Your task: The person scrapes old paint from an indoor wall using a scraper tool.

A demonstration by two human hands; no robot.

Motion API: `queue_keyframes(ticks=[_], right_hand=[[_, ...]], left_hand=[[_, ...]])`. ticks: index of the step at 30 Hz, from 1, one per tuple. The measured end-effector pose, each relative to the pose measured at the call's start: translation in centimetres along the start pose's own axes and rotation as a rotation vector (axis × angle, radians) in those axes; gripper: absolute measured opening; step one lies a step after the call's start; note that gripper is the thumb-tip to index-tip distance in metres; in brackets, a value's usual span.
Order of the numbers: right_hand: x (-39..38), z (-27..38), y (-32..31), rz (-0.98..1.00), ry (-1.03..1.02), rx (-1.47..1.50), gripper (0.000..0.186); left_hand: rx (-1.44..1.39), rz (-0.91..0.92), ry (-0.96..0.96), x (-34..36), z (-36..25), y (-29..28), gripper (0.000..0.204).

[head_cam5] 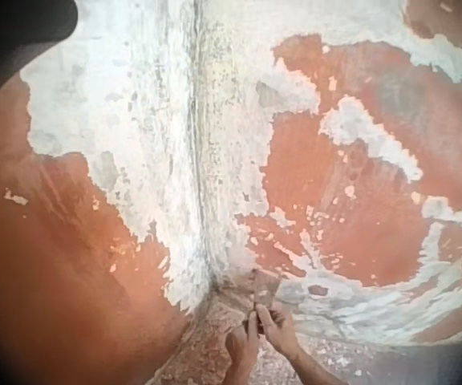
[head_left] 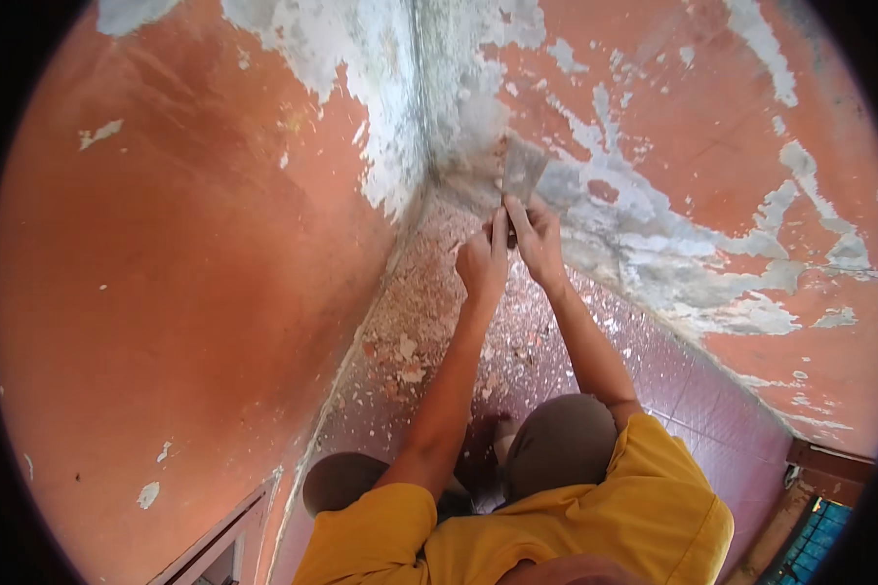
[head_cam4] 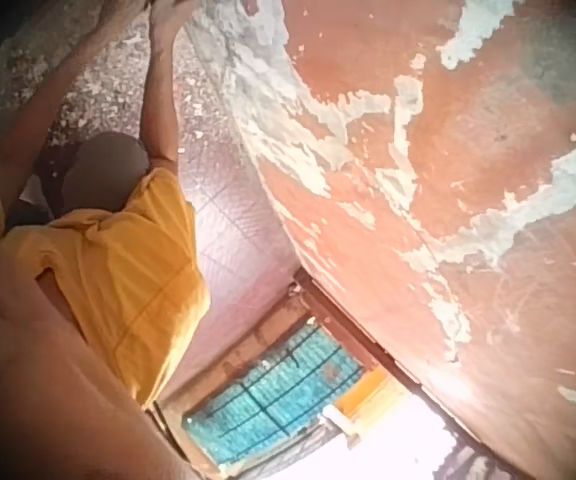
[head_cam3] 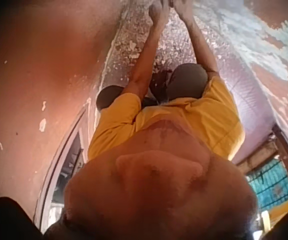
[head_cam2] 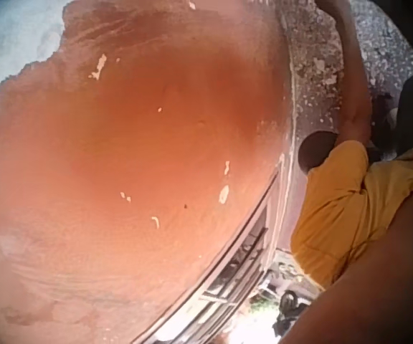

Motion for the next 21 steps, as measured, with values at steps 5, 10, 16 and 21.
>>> queue_keyframes(ticks=[5, 10, 16, 21], right_hand=[[1.9, 3.2, 1.0, 0.068, -0.100, -0.004, 0.024], [1.3, 2.9, 1.0, 0.030, -0.117, -0.043, 0.027], [3.5, 8.6, 2.9, 0.108, -0.189, 0.026, 0.020], [1.7, 3.4, 1.5, 0.027, -0.102, -0.022, 0.022]], left_hand=[[-0.164, -0.010, 0.048, 1.7, -2.6, -1.1, 0.061], [-0.057, -0.039, -0.002, 1.0, -2.1, -1.2, 0.059], [-0.157, -0.060, 0.105, 3.8, -6.6, -2.8, 0.058], [-0.060, -0.022, -0.041, 1.3, -3.2, -1.8, 0.062]])
Point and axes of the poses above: each hand's wrist, its own x-axis towards the middle knuckle, its own y-axis out of the palm, z = x × y, the point moved 8 cm from there along x, towards the middle knuckle, and after that the axes turned 6 degrees about -z, right-handed, at the moved point
